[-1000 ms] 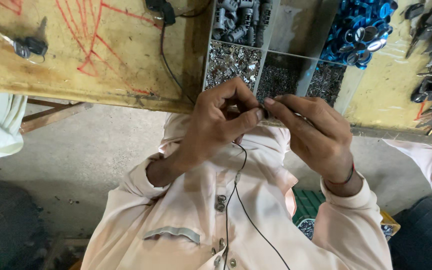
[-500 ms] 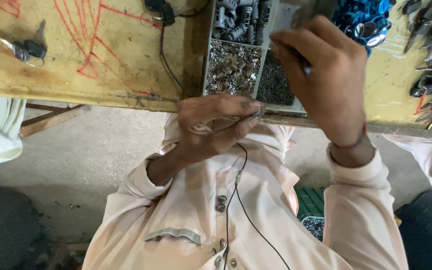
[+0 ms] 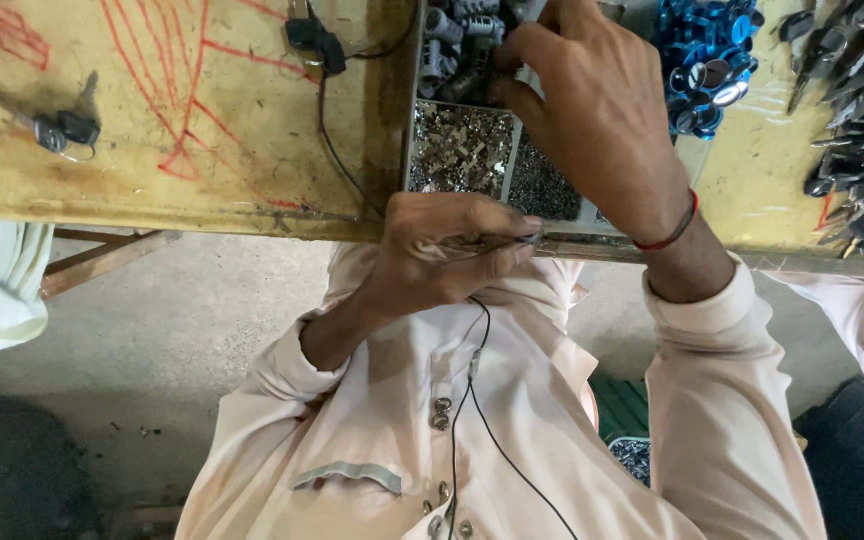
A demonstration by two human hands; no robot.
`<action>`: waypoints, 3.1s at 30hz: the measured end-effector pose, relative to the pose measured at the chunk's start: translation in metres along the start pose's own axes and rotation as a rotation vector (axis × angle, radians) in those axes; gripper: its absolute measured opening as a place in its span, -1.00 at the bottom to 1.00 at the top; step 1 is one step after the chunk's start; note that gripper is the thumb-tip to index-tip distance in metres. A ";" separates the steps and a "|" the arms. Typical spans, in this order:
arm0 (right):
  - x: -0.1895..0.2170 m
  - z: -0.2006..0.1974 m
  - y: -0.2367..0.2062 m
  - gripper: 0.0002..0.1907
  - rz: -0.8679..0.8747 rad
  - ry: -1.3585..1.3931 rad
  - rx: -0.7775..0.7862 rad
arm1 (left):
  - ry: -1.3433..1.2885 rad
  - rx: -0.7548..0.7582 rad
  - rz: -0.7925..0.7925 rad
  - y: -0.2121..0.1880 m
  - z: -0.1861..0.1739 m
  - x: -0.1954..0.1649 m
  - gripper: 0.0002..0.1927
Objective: The person sits at a workbench and assembles small hardware parts by hand. They pick small metal pins and blue plastic caps from a compartment tray, fit the parts together between their fingers, and place finished assemblies back toward the tray.
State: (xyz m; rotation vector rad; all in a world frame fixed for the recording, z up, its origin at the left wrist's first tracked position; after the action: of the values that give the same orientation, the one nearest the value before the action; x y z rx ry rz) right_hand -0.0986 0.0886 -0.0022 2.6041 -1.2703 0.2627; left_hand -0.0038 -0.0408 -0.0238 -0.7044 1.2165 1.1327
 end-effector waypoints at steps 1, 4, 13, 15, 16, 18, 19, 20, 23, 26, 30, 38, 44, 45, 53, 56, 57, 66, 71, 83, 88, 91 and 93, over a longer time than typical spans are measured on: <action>0.000 0.001 0.002 -0.82 -0.008 0.004 0.014 | -0.024 0.010 -0.026 0.001 0.000 0.002 -0.83; 0.000 -0.012 0.001 -0.79 -0.020 0.074 0.025 | -0.075 0.000 -0.043 0.004 0.001 0.003 -0.84; -0.026 -0.053 -0.055 -0.70 0.216 0.551 0.168 | -0.017 0.071 -0.005 0.025 -0.003 0.003 -0.85; -0.027 -0.065 -0.068 -0.77 0.047 0.559 0.258 | -0.034 0.084 -0.041 0.033 -0.002 0.007 -0.84; -0.033 -0.070 -0.074 -0.78 0.046 0.545 0.267 | -0.056 0.088 -0.063 0.035 0.000 0.010 -0.84; -0.051 -0.084 -0.084 -0.80 0.034 0.517 0.284 | -0.095 0.089 -0.082 0.041 0.005 0.013 -0.83; -0.068 -0.101 -0.090 -0.82 0.065 0.477 0.259 | -0.112 0.087 -0.081 0.043 0.008 0.012 -0.83; -0.085 -0.116 -0.099 -0.83 0.109 0.426 0.218 | -0.128 0.080 -0.079 0.044 0.011 0.013 -0.82; -0.136 -0.156 -0.135 -0.86 0.381 0.194 -0.032 | -0.148 0.095 -0.078 0.044 0.024 0.010 -0.83; -0.164 -0.156 -0.170 -0.89 0.572 0.069 -0.240 | -0.183 0.063 -0.088 0.047 0.027 0.013 -0.83; -0.183 -0.154 -0.186 -0.92 0.584 0.144 -0.370 | -0.134 0.058 -0.044 0.057 0.036 0.024 -0.84; -0.131 -0.076 -0.171 -0.91 0.736 0.890 -0.327 | 0.012 0.121 0.070 0.066 0.044 -0.003 -0.83; -0.141 -0.085 -0.165 -0.93 0.770 0.729 -0.438 | 0.120 0.079 0.120 0.078 0.042 0.000 -0.77; -0.145 -0.089 -0.166 -0.94 0.792 0.653 -0.401 | 0.123 0.092 0.134 0.079 0.041 0.001 -0.76; -0.134 -0.090 -0.138 -0.90 0.563 0.231 -0.270 | 0.230 0.136 0.169 0.079 0.045 0.009 -0.72; -0.128 -0.092 -0.129 -0.84 0.508 0.132 -0.279 | 0.240 0.135 0.160 0.079 0.045 0.009 -0.72; -0.127 -0.091 -0.128 -0.84 0.515 0.128 -0.273 | 0.244 0.132 0.162 0.080 0.044 0.009 -0.72; -0.117 -0.084 -0.123 -0.76 0.551 0.141 -0.243 | 0.236 0.127 0.137 0.081 0.042 0.010 -0.73; -0.104 -0.078 -0.116 -0.65 0.509 0.133 -0.262 | 0.248 0.130 0.138 0.080 0.042 0.010 -0.75; -0.093 -0.086 -0.107 -0.65 0.453 -0.014 -0.199 | 0.250 0.108 0.166 0.077 0.039 0.006 -0.75; -0.093 -0.075 -0.107 -0.64 0.474 -0.039 -0.168 | 0.265 0.119 0.166 0.078 0.037 0.009 -0.76; -0.093 -0.065 -0.109 -0.67 0.501 -0.042 -0.186 | 0.274 0.145 0.181 0.078 0.038 0.009 -0.76; -0.093 -0.062 -0.110 -0.70 0.513 -0.054 -0.200 | 0.275 0.153 0.189 0.078 0.038 0.010 -0.77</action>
State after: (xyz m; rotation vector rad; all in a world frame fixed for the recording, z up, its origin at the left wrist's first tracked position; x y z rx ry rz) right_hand -0.0720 0.2414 0.0185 2.0988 -1.8639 0.1400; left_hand -0.0643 0.0215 -0.0124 -0.6529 1.6133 1.1070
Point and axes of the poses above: each hand's wrist, its own y-axis towards the middle knuckle, its own z-axis out of the palm, x = y × z, the point moved 7 cm from there along y, towards the middle knuckle, and after that the axes turned 8 degrees about -y, right-handed, at the moved point
